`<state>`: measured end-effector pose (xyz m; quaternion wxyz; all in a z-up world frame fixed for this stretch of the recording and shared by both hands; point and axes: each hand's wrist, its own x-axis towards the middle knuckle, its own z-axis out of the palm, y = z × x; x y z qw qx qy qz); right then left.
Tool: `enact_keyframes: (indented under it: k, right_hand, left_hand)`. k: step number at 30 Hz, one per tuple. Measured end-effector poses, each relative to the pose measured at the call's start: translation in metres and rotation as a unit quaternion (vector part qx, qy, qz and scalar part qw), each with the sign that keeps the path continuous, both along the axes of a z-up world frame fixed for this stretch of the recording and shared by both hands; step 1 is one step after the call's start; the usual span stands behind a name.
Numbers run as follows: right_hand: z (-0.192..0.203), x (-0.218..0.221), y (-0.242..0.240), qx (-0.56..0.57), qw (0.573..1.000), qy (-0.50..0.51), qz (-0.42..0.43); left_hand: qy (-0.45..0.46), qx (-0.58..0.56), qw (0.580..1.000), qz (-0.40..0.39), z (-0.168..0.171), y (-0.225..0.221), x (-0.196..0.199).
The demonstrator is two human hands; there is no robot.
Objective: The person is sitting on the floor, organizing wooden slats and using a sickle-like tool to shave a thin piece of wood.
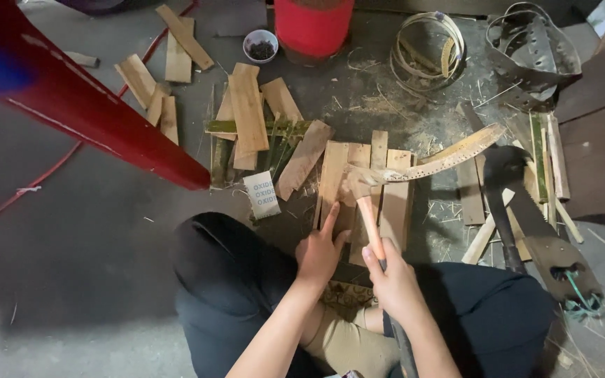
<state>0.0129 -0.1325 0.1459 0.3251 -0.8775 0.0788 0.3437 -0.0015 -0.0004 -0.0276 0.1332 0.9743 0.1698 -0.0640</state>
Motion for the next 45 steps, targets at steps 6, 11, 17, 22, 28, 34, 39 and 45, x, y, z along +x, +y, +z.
enact_keyframes:
  k: [6, 11, 17, 22, 28, 34, 39, 45]
  right_hand:
    - [0.002, 0.022, 0.015, 0.047, 0.998, 0.027, -0.024]
    - [0.009, 0.014, 0.002, 0.099, 0.992, 0.033, -0.077]
    - [0.012, 0.008, -0.008, 0.046, 0.994, -0.019, -0.093]
    - [0.011, 0.009, -0.004, 0.007, 0.998, -0.002, -0.055]
    - [-0.024, 0.012, 0.007, 0.018, 0.996, -0.088, 0.017]
    - [-0.004, 0.016, 0.019, -0.005, 0.998, -0.063, -0.011]
    - [-0.003, 0.017, 0.016, 0.008, 0.998, -0.058, -0.015]
    - [0.016, 0.006, -0.010, 0.034, 0.998, -0.016, -0.058]
  left_hand:
    - [-0.007, -0.024, 1.000, 0.000, -0.001, 0.001, 0.000]
    - [-0.012, 0.003, 1.000, -0.002, 0.003, -0.001, -0.001]
    - [-0.027, -0.047, 0.999, 0.006, 0.004, 0.001, 0.000]
    - [-0.035, -0.018, 0.999, 0.009, 0.004, 0.000, 0.001]
    - [0.001, -0.088, 0.996, 0.018, 0.025, 0.003, 0.001]
    - [0.091, -0.131, 0.987, 0.021, 0.043, 0.005, 0.004]
    - [0.092, -0.131, 0.987, 0.018, 0.047, 0.005, 0.003]
    - [0.028, -0.081, 0.996, 0.033, 0.008, 0.000, 0.001]
